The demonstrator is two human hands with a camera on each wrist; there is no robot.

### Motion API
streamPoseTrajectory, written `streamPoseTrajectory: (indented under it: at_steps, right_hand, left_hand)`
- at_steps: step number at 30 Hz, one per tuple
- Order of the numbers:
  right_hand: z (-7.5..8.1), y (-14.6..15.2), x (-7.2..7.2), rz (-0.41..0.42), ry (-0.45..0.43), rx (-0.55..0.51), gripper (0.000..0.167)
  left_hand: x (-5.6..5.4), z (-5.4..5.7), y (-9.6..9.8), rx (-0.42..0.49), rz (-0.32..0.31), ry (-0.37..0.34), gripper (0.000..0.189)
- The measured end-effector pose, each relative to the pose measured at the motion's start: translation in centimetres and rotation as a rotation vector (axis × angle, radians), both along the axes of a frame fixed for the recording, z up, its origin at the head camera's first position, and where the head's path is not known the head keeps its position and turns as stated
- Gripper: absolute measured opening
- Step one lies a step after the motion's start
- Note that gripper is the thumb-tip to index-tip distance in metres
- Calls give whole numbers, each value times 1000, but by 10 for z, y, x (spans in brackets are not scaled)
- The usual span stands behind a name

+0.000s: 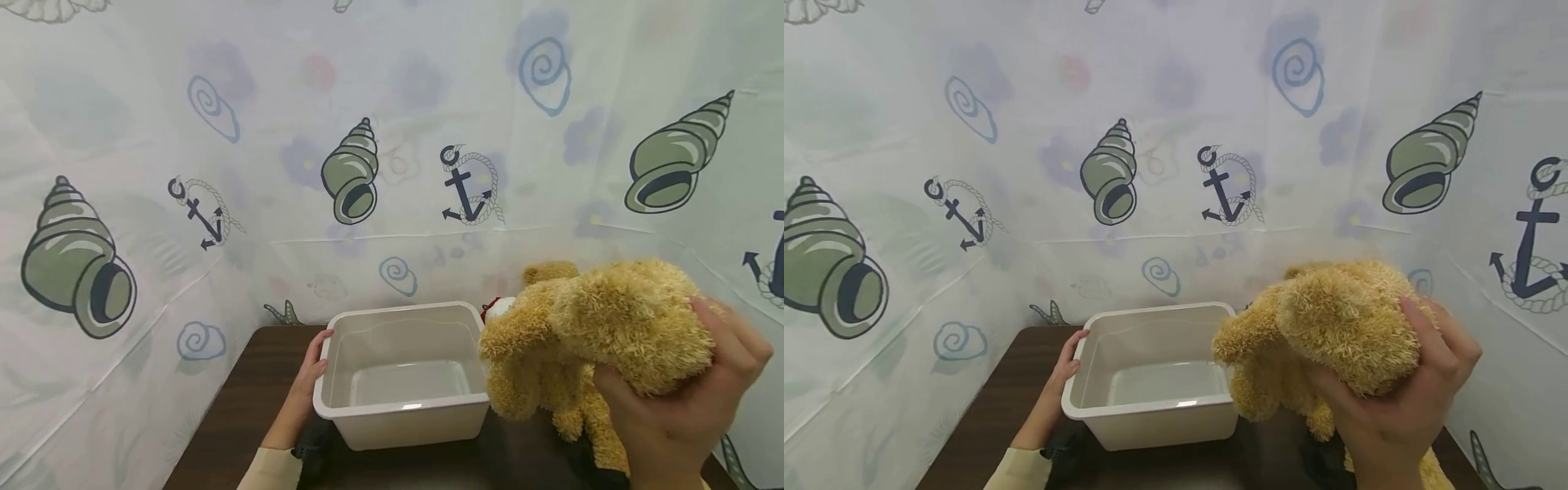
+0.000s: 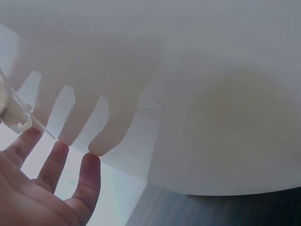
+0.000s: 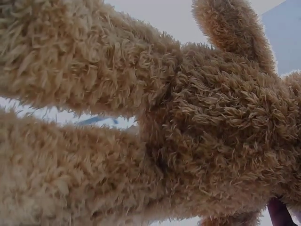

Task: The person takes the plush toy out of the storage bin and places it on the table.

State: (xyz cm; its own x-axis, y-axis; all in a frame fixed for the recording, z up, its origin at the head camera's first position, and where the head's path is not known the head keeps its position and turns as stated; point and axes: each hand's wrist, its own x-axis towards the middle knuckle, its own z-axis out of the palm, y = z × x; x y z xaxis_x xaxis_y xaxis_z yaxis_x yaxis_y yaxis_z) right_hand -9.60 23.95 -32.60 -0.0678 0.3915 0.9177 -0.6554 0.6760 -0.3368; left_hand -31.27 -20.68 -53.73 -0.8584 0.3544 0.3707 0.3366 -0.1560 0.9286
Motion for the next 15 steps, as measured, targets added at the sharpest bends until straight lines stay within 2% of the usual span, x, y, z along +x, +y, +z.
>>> streamPoseTrajectory:
  at_steps: [3, 6, 10, 13, 15]
  right_hand:
    - [-12, 9, 10, -45, -82, 56, 88]
    - [-21, 9, 18, -78, -153, 43, 100]
    - [-38, 6, 20, -88, -202, 27, 109]
    - [-59, 9, 20, -68, -247, 60, 115]
    - [-74, 13, 21, -59, -327, 71, 117]
  left_hand:
    - [4, 0, -3, -62, 14, -49, 62]
    - [5, 2, -6, -70, 24, -62, 62]
    - [6, 4, -10, -97, 42, -33, 60]
    - [6, 5, -11, -140, 35, 4, 60]
    - [5, 5, -12, -154, 23, 13, 61]
